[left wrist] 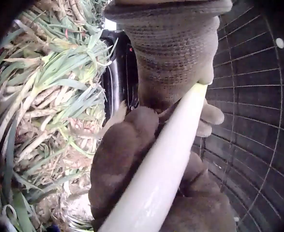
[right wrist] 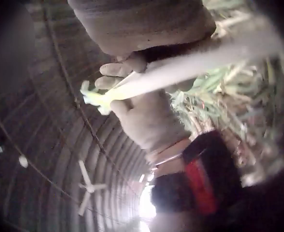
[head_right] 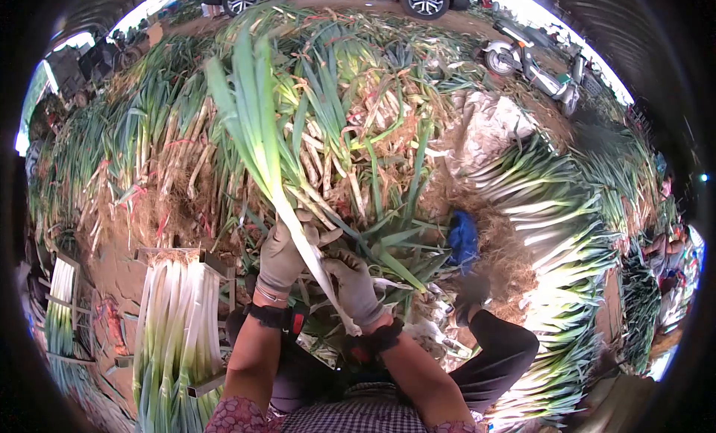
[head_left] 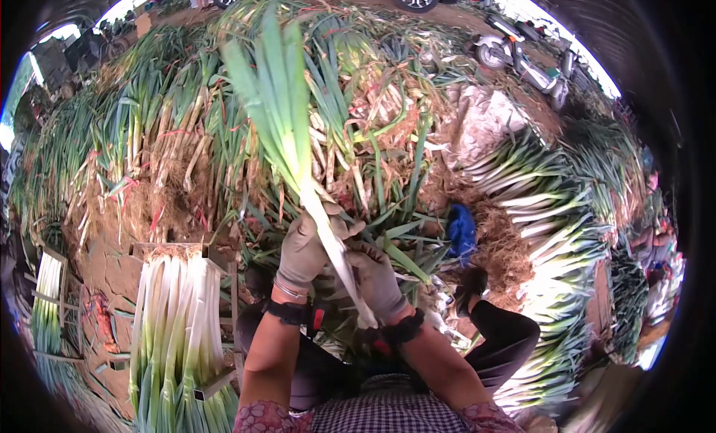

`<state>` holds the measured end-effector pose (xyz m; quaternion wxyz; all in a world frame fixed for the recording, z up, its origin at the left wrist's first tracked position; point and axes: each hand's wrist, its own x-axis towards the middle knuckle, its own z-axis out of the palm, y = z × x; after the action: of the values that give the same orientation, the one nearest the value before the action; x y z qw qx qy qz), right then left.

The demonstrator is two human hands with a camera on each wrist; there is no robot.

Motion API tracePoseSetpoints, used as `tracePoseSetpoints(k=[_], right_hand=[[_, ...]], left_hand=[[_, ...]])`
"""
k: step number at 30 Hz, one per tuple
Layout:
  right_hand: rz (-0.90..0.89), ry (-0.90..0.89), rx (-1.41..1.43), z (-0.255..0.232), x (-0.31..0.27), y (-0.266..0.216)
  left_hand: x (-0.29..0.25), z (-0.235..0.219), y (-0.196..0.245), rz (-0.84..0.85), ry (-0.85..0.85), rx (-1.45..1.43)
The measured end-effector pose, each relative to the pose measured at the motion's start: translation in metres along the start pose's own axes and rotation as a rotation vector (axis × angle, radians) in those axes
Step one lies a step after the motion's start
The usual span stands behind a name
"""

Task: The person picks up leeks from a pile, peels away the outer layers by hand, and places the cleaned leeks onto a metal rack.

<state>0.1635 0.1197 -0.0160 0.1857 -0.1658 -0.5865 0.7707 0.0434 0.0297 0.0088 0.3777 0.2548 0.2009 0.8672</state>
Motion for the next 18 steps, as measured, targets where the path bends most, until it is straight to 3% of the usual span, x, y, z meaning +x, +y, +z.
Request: tracePoseSetpoints(k=[2, 4, 7, 8, 9, 10, 12, 14, 15, 16, 18], right_hand=[[-0.254, -0.084, -0.484, -0.009, -0.011, 0.005], [-0.371, -0.073, -0.539, -0.009, -0.013, 0.002], [0.139, 0.087, 0.269, 0.001, -0.023, -0.024], [0.131, 0.091, 0.274, -0.005, -0.025, -0.022], [-0.026, 0.172, -0.085, -0.012, -0.026, -0.016], [-0.179, 0.248, -0.446, -0.012, -0.027, -0.023], [-0.183, 0.234, -0.424, -0.013, -0.028, -0.038], [-0.421, 0.234, -0.561, -0.017, -0.024, -0.040], [-0.135, 0.229, -0.262, -0.022, -0.019, -0.031], [-0.136, 0.233, -0.256, -0.034, -0.015, -0.014], [-0.346, -0.050, -0.588, -0.069, -0.017, 0.017]], left_hand=[[0.000, 0.006, -0.003, -0.033, -0.075, 0.075], [0.006, 0.022, -0.011, 0.045, 0.078, -0.025], [0.016, 0.035, -0.007, 0.029, 0.102, 0.039], [0.018, 0.038, -0.003, 0.015, 0.122, 0.145], [0.019, 0.037, -0.003, 0.131, 0.202, 0.286], [0.022, 0.038, -0.004, 0.133, 0.198, 0.289], [0.027, 0.040, -0.008, 0.157, 0.351, 0.396], [0.026, 0.049, -0.015, 0.116, 0.295, 0.381], [0.027, 0.046, -0.021, 0.102, 0.107, 0.182], [0.029, 0.041, -0.026, 0.086, -0.078, -0.018], [0.032, 0.025, -0.028, 0.047, -0.204, -0.039]])
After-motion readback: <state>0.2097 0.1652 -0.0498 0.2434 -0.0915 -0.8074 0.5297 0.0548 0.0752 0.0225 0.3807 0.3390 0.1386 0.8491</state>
